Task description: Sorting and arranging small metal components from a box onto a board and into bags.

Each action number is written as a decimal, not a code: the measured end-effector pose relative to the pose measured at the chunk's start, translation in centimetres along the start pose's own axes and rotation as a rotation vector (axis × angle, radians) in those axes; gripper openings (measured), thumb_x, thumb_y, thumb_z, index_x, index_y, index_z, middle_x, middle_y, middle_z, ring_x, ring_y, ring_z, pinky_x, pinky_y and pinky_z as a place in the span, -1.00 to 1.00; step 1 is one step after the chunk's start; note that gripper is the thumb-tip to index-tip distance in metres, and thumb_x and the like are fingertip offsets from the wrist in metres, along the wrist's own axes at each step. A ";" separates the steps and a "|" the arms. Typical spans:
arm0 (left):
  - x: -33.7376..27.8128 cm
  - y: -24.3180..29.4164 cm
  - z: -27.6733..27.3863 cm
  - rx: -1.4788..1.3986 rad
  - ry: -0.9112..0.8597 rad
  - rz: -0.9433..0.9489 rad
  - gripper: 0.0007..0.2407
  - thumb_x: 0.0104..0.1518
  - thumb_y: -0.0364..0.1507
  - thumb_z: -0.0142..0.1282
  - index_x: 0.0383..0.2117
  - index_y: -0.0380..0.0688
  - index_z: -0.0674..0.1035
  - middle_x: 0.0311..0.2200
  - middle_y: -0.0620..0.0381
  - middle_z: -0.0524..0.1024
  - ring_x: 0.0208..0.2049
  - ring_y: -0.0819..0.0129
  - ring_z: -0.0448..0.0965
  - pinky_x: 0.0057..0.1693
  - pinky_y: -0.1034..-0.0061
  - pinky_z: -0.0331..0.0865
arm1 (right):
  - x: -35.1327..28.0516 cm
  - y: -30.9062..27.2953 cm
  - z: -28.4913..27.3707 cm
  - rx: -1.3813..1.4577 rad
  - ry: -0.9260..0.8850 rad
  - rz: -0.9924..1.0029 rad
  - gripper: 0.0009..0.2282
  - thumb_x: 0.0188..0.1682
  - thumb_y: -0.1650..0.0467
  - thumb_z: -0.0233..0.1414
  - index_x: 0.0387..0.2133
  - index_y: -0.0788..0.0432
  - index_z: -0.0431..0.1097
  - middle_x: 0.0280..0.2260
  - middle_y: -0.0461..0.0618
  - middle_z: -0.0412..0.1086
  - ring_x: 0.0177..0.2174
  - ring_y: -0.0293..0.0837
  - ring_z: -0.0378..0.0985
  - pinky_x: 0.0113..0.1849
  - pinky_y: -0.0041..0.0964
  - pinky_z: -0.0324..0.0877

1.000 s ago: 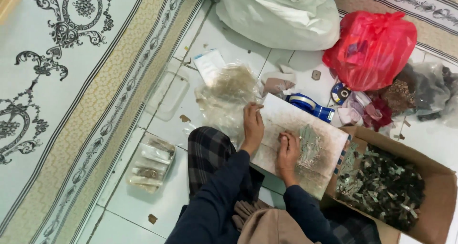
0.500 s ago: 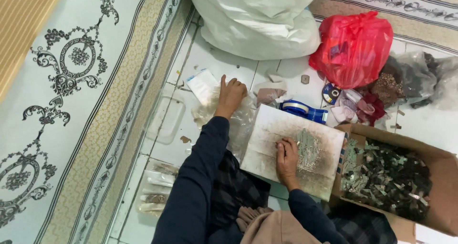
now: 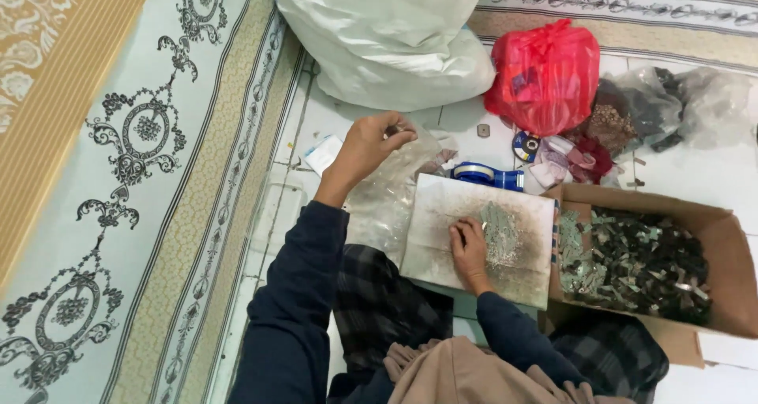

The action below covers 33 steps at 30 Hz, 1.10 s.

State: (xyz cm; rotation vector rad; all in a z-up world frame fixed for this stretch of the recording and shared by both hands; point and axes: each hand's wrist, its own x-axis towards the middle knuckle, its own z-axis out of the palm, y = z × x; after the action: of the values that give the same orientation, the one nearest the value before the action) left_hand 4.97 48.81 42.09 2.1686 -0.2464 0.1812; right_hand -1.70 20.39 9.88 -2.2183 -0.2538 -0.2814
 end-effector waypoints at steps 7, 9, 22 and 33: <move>-3.6 6.1 -2.5 -0.110 -0.046 0.099 -0.88 0.15 -0.40 0.29 -0.31 -0.17 0.66 -0.51 0.01 0.66 -0.40 0.26 0.70 -0.15 0.35 0.53 | 3.0 -4.7 -3.5 0.479 -0.197 0.464 -0.63 0.12 0.16 0.10 0.16 -0.04 0.38 0.11 0.02 0.36 0.17 0.03 0.37 0.17 0.03 0.25; -4.6 6.5 -2.9 -0.145 -0.063 0.074 -0.86 0.15 -0.39 0.30 -0.25 -0.15 0.68 -0.47 0.02 0.66 -0.40 0.31 0.69 -0.14 0.40 0.55 | 3.2 -7.6 -5.4 0.967 -0.324 0.515 -0.09 0.01 0.27 0.21 0.44 0.27 -0.38 0.27 0.29 0.11 0.14 0.13 0.41 0.03 -0.16 0.35; -7.0 -5.2 7.9 0.620 0.349 -0.014 -0.57 0.12 -0.38 0.35 0.12 -0.03 0.45 0.01 -0.06 0.38 0.09 -0.12 0.46 0.17 -0.04 0.32 | -2.0 -6.2 -6.7 1.012 -0.112 0.634 -0.84 -0.13 0.42 0.34 -0.37 0.23 0.54 -0.49 -0.06 0.40 -0.50 -0.20 0.55 -0.40 -0.39 0.52; -14.9 -4.7 22.9 -0.130 -0.287 -0.329 -0.73 0.13 -0.24 0.27 -0.13 -0.07 0.67 -0.46 -0.10 0.61 -0.30 -0.10 0.68 -0.16 0.16 0.53 | -4.8 -5.5 -6.6 0.254 -0.250 0.316 -0.84 -0.18 0.33 0.32 -0.56 0.19 0.61 -0.64 0.08 0.50 -0.52 -0.01 0.60 -0.42 -0.13 0.43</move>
State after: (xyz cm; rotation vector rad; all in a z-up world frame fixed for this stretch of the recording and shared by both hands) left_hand -7.48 34.26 22.06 2.0669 -0.0576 -0.3257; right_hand -8.52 18.10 16.55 -2.0002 -0.0651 0.1919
